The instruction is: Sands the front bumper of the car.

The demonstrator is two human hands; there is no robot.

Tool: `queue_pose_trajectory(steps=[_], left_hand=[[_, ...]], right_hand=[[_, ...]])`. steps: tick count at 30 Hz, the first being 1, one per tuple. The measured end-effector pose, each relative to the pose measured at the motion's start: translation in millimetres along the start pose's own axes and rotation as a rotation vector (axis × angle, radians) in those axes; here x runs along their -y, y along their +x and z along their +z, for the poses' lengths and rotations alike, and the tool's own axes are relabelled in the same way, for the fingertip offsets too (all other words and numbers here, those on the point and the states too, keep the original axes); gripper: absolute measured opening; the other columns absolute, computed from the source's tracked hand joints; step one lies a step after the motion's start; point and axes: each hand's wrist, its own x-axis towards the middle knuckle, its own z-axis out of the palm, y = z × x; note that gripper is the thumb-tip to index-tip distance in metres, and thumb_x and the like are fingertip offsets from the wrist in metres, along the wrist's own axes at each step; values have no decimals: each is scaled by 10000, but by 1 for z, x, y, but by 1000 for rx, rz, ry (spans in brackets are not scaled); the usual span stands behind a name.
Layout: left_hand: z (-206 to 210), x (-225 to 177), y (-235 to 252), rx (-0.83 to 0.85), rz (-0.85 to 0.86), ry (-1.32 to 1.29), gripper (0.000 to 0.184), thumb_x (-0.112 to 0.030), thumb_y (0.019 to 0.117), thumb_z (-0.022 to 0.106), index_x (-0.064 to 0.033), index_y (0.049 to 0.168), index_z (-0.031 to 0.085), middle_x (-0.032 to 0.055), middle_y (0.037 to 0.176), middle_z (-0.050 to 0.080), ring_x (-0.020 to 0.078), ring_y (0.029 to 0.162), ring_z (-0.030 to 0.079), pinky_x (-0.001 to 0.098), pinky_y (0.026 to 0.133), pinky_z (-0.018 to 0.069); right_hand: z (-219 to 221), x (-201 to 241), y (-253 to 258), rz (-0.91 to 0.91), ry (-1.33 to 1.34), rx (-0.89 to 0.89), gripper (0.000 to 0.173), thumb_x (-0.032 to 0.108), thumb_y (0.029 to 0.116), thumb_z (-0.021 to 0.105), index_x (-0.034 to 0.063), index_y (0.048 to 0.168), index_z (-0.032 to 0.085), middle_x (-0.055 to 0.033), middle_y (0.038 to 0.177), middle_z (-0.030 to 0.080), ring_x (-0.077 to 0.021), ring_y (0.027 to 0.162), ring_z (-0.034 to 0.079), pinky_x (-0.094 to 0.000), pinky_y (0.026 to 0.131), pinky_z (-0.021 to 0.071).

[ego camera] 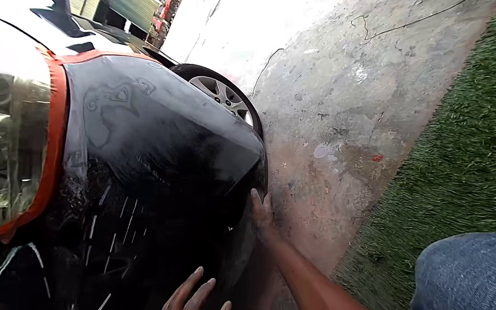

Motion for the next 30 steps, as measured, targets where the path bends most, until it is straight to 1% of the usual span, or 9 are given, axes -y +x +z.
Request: queue_pose_trajectory(steps=[3,5,8,10,14,19,23,27,30], left_hand=[[-14,15,-21,-98,-106,-104,229,-256,957,699,-85,1103,746,113,1235,710,204,1229,634,367,1042,526],[-14,22,-21,-236,-155,-179,221,-243,963,673,-81,1098,741,71,1164,733,162,1120,689,318,916,602],[-7,27,-34,-291,-194,-230,236,-295,938,681,-114,1064,766,0,1102,750,129,1013,721,306,845,635],[-3,37,-45,-280,-199,-261,229,-337,939,684,-158,1049,774,-51,1071,748,99,994,716,287,843,629],[-8,61,-79,-260,-292,-359,253,-396,949,687,-197,1085,764,-100,1016,741,61,927,713,274,820,631],[-3,68,-91,-330,-415,-455,198,-345,941,706,-199,1063,757,-97,947,720,43,780,685,223,649,603],[-2,76,-113,-272,-379,-446,196,-388,942,702,-234,1050,757,-132,954,722,26,866,691,230,738,615],[-9,87,-141,-328,-511,-448,162,-371,939,706,-236,1014,759,-125,909,712,28,747,669,211,609,579],[-3,78,-127,-361,-473,-484,163,-369,946,694,-235,1022,747,-121,886,695,28,707,645,204,574,556]], right_hand=[[-2,-21,-23,13,29,47,1053,730,932,538,183,1677,34,-160,1724,143,-360,1540,294,-621,1174,349],[15,-46,-57,50,190,50,973,504,992,603,162,1673,-1,-178,1721,120,-343,1553,244,-591,1204,293],[30,-83,-99,202,378,81,693,146,987,586,75,1592,254,-228,1487,453,-317,1287,517,-509,1007,482],[27,-83,-97,309,553,95,384,291,1047,498,59,1353,514,-184,1171,636,-289,1023,646,-498,811,562],[15,-52,-76,285,670,115,769,784,965,298,257,1512,417,-39,1456,557,-243,1339,536,-590,1050,471],[59,-113,-120,252,645,66,798,825,952,240,306,1531,417,-21,1529,509,-244,1417,469,-600,1103,424],[53,-108,-104,339,755,51,888,924,853,208,330,1475,432,-20,1395,579,-241,1292,556,-612,982,492],[56,-115,-122,196,638,41,813,839,928,265,302,1523,403,-17,1481,533,-238,1364,509,-603,1056,462],[67,-138,-131,371,682,75,836,857,917,245,262,1466,455,-51,1402,588,-257,1299,560,-592,1009,495]])
